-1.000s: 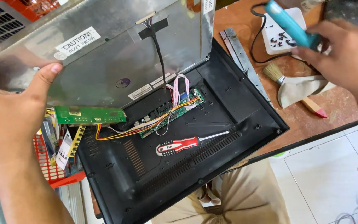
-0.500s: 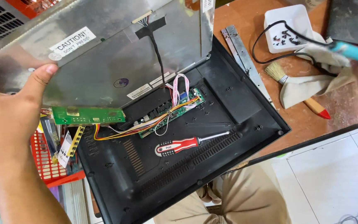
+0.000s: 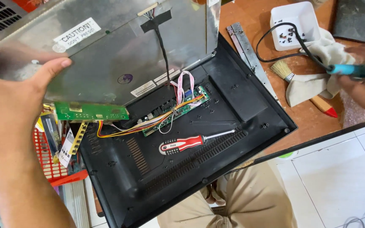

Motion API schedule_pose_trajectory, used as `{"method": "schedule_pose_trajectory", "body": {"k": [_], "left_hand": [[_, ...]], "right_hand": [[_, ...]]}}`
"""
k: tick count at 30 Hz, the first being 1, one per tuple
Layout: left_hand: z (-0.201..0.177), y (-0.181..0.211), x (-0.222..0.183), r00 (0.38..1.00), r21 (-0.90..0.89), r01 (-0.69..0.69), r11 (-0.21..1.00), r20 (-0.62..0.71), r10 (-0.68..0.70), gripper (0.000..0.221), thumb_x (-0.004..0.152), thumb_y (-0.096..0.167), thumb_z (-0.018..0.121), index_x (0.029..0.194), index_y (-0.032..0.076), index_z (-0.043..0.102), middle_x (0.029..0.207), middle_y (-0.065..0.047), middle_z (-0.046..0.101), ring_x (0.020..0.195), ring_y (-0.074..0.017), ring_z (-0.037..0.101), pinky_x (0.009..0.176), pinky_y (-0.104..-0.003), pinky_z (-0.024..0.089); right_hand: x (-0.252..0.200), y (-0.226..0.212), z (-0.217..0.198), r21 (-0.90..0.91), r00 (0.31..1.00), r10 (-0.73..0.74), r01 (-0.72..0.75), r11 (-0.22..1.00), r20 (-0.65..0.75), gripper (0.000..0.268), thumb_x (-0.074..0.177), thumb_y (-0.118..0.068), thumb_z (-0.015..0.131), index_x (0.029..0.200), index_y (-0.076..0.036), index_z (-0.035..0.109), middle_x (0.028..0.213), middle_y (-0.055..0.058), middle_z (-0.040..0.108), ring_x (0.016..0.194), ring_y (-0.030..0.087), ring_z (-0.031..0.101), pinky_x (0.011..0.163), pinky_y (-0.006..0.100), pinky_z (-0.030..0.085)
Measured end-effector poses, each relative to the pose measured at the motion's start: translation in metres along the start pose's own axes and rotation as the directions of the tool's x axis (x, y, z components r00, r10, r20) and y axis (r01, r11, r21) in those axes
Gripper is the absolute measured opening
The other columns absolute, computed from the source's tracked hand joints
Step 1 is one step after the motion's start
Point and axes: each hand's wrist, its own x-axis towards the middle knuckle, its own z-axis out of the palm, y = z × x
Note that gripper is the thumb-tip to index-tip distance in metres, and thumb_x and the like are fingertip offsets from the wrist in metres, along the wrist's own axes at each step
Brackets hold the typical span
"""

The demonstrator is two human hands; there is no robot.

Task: Reassembling the internal components of an electronic device, including soldering a PCB and positioning circuit boards.

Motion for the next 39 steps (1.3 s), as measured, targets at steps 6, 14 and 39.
{"method": "schedule_pose_trajectory", "body": {"k": [6,14,39], "left_hand": [[-0.002,0.007,0.005,0.999,-0.126,0.043,0.991,0.038,-0.039,0.055,0.121,0.028,0.111,0.123,0.001,0.064,0.121,-0.008,0.071,0.108,-0.0240,0.064,0.089,-0.035,0.047],[-0.008,0.013,0.011,0.995,-0.089,0.071,0.993,0.078,-0.064,0.071,0.121,0.033,0.113,0.122,-0.002,0.051,0.109,-0.012,0.052,0.098,-0.0285,0.051,0.082,-0.039,0.041],[-0.012,0.020,0.009,0.995,-0.146,0.067,0.987,0.084,-0.056,0.048,0.121,0.025,0.109,0.119,0.001,0.067,0.117,-0.010,0.064,0.102,-0.0253,0.059,0.088,-0.036,0.045]], "right_hand": [[-0.004,-0.013,0.005,0.001,0.994,-0.107,0.107,0.994,-0.017,0.032,0.106,0.001,0.078,0.136,0.009,0.076,0.130,0.025,0.067,0.125,0.039,0.060,0.110,0.045,0.045],[0.012,0.028,0.038,0.238,0.982,0.065,-0.022,0.971,-0.175,0.024,0.137,0.013,0.060,0.159,0.022,0.058,0.147,0.035,0.054,0.112,0.043,0.058,0.083,0.048,0.052],[0.050,-0.042,0.023,0.075,0.999,-0.008,0.005,0.997,0.041,0.039,0.110,0.002,0.065,0.147,0.009,0.071,0.123,0.029,0.070,0.108,0.047,0.065,0.089,0.053,0.049]]}}
